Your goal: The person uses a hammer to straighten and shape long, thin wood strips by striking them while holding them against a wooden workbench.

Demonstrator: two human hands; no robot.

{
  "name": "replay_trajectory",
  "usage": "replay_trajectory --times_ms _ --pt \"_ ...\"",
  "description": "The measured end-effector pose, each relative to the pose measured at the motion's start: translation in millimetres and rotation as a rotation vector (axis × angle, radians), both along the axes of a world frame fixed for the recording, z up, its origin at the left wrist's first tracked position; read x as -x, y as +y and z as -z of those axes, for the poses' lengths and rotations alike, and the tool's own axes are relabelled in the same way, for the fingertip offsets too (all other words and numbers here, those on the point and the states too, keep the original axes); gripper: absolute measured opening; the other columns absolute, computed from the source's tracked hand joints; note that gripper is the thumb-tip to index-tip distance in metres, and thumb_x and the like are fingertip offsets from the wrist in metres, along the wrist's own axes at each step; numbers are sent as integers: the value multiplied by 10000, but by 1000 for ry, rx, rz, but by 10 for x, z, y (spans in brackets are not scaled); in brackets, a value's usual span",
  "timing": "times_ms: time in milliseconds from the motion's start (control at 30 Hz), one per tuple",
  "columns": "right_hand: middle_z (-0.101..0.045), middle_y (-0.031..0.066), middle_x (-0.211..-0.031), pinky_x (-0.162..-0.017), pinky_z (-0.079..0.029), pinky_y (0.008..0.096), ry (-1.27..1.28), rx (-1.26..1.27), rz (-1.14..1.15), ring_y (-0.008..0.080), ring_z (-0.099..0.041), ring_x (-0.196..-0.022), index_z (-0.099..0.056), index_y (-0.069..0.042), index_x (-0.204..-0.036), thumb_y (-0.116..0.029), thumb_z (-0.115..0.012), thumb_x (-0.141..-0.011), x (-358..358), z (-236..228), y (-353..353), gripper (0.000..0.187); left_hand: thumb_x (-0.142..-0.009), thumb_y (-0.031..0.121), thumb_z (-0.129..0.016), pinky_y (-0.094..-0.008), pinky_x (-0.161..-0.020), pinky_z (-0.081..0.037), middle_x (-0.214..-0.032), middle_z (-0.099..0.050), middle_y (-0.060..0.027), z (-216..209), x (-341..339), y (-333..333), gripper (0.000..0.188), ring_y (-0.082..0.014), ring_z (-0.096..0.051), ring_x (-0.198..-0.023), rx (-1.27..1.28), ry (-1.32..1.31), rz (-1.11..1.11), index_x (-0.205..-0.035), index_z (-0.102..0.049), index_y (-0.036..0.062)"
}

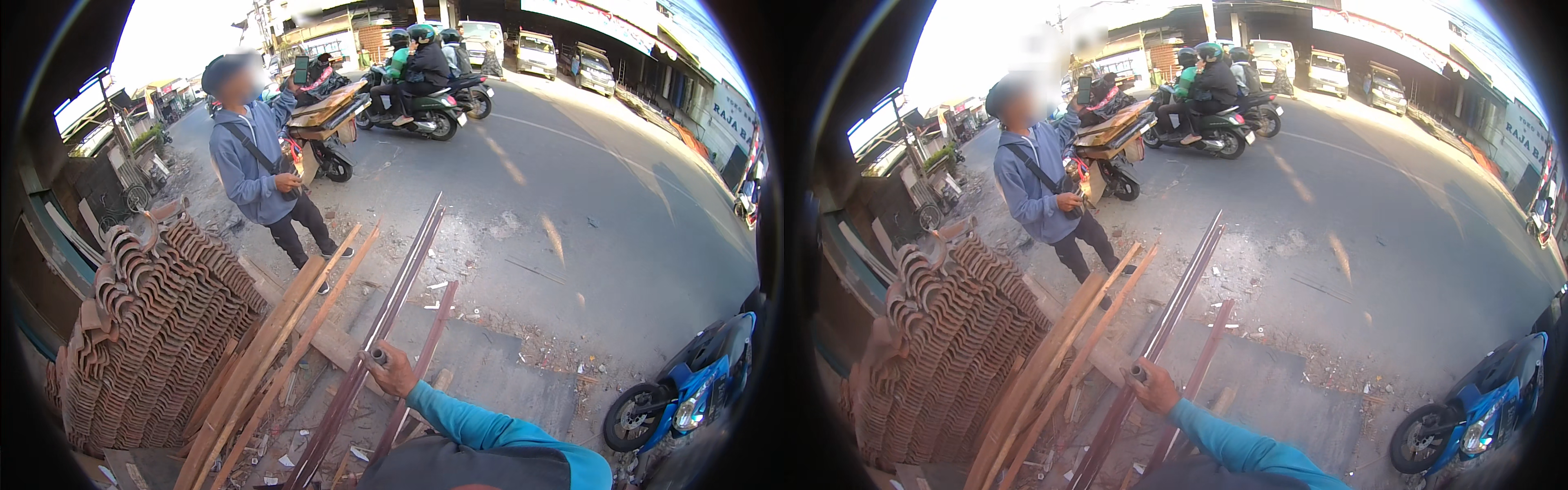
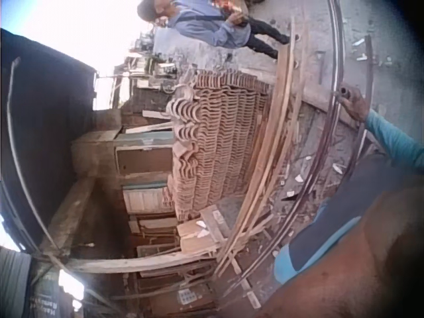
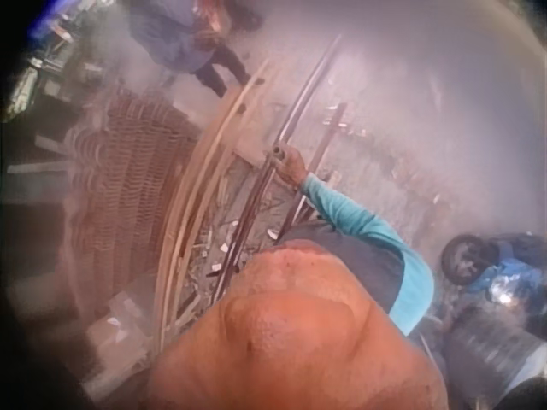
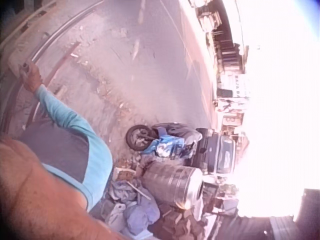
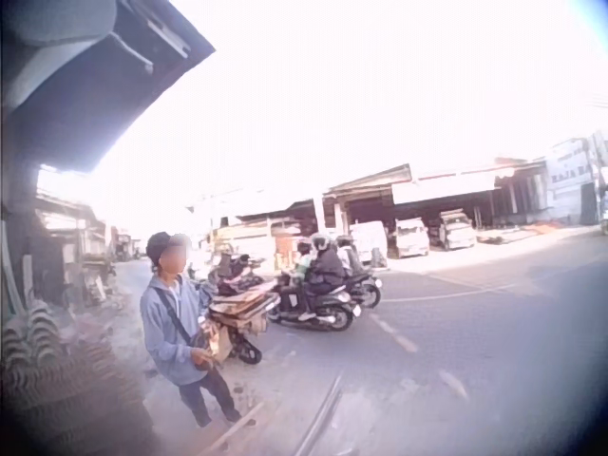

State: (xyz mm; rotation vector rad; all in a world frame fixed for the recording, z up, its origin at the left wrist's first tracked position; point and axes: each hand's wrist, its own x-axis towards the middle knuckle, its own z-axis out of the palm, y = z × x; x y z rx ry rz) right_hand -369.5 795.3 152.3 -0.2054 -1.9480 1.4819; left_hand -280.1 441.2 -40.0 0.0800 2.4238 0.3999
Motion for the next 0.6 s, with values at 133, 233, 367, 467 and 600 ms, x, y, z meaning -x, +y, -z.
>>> replay_trajectory --times_ms 133,233,367,467,600 --pt "-431 64 -641 -544 -384 322 -6 -20 -24 142 -388 -594 -531 -37 -806 -254 -694 -923 -60 6 -75 295 -839 667 -522 -452 -1050 -406 -1286 -574 -264 -116 2 -46 773 -398 -538 -1227 25 -18 3 -1283 -593 38" --pt "-433 58 -632 -540 -385 321 57 -42 22 135 -396 -589 -541 -39 -809 -244 -692 -925 -2 63 -33 280 -841 674 -509 -454 -1049 -407 -1281 -576 -267 -144 6 -97 779 -401 -539 -1226 32 -30 14 -1280 -596 37" --pt "-451 42 -620 -530 -391 318 -13 -54 35 127 -412 -575 -562 -40 -804 -226 -692 -924 -40 -14 14 257 -843 683 -492 -456 -1048 -408 -1275 -578 -272 -212 -105 -201 788 -404 -541 -1224 67 -102 21 -1277 -599 34" --pt "-453 38 -622 -530 -391 315 -24 -15 36 128 -409 -575 -551 -41 -795 -222 -692 -922 -25 -3 -44 262 -844 690 -480 -457 -1047 -409 -1270 -580 -275 -235 -244 -279 795 -407 -542 -1222 92 -148 -1 -1274 -601 32" --pt "-441 32 -622 -527 -384 311 -57 -20 17 126 -404 -577 -531 -44 -781 -208 -697 -917 -43 25 -17 270 -846 700 -463 -459 -1045 -410 -1264 -582 -280 -253 -391 -362 805 -410 -543 -1220 109 -198 -20 -1271 -605 30"
